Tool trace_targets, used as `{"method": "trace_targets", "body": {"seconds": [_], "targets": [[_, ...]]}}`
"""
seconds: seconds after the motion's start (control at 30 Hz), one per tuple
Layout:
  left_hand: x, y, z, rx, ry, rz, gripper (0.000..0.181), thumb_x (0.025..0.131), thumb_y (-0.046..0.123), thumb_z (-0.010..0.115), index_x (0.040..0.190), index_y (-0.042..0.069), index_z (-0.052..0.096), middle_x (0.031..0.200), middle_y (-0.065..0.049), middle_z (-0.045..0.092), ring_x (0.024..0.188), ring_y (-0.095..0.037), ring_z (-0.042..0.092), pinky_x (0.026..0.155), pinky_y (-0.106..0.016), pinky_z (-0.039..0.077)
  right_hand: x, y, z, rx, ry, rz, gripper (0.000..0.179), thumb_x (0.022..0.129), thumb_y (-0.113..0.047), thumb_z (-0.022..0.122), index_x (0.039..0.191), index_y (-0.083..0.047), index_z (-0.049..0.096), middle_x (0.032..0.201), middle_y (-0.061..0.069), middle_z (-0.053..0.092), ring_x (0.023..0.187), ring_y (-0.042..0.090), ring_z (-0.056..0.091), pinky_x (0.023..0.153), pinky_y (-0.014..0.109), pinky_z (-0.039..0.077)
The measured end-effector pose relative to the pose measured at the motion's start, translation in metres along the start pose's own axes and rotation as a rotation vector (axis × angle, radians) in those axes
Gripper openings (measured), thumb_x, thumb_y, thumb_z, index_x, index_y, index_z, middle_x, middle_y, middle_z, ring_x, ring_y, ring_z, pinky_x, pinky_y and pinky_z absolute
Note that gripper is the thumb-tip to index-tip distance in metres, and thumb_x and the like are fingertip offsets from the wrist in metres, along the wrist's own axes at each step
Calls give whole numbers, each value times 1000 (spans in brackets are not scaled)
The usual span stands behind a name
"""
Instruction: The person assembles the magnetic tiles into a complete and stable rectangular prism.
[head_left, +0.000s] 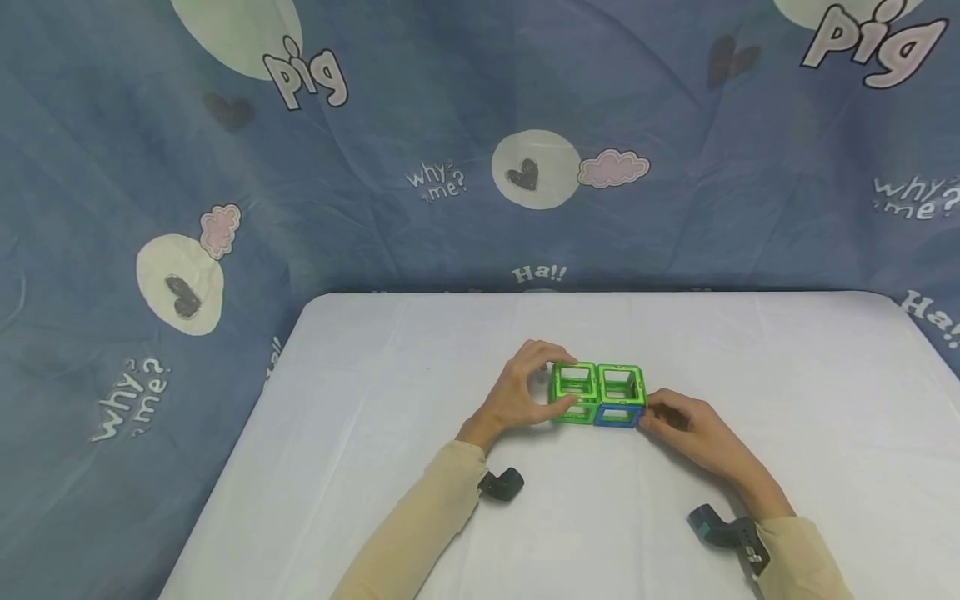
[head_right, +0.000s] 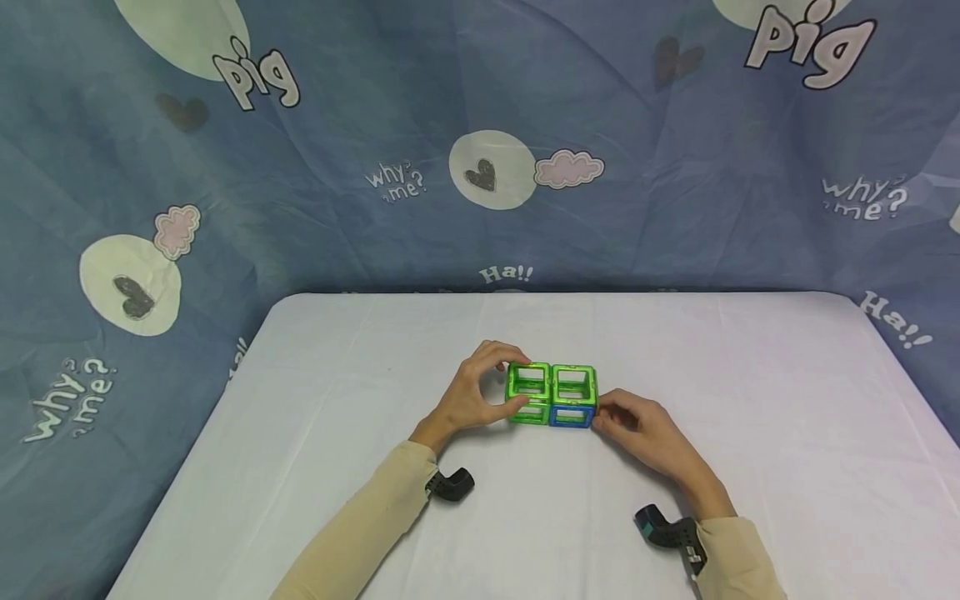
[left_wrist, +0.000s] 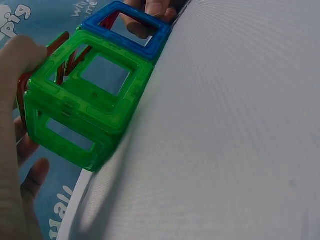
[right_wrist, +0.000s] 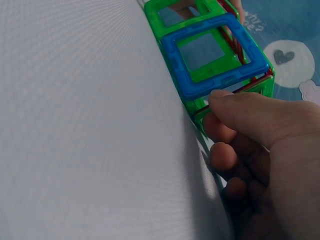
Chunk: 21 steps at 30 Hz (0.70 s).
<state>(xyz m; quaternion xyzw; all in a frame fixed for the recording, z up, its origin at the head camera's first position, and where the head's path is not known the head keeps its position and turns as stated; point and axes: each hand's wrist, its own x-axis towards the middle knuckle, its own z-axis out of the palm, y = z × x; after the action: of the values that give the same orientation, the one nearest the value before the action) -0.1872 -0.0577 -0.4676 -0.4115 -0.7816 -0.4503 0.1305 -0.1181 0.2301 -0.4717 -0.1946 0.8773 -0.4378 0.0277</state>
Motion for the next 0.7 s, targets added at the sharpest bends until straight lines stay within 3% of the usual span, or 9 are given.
{"method": "trace_targets", "body": {"seconds": [0.7], "targets": [[0,0,2,29,-32,-20,46,73,30,78,114,18,60,116,3,59,111,-11,49,97,-25,44,0,0,0,-30,-6,39,16,91,-26,64,106,-21,65,85,-9,61,78,5,52,71,20,46]]}}
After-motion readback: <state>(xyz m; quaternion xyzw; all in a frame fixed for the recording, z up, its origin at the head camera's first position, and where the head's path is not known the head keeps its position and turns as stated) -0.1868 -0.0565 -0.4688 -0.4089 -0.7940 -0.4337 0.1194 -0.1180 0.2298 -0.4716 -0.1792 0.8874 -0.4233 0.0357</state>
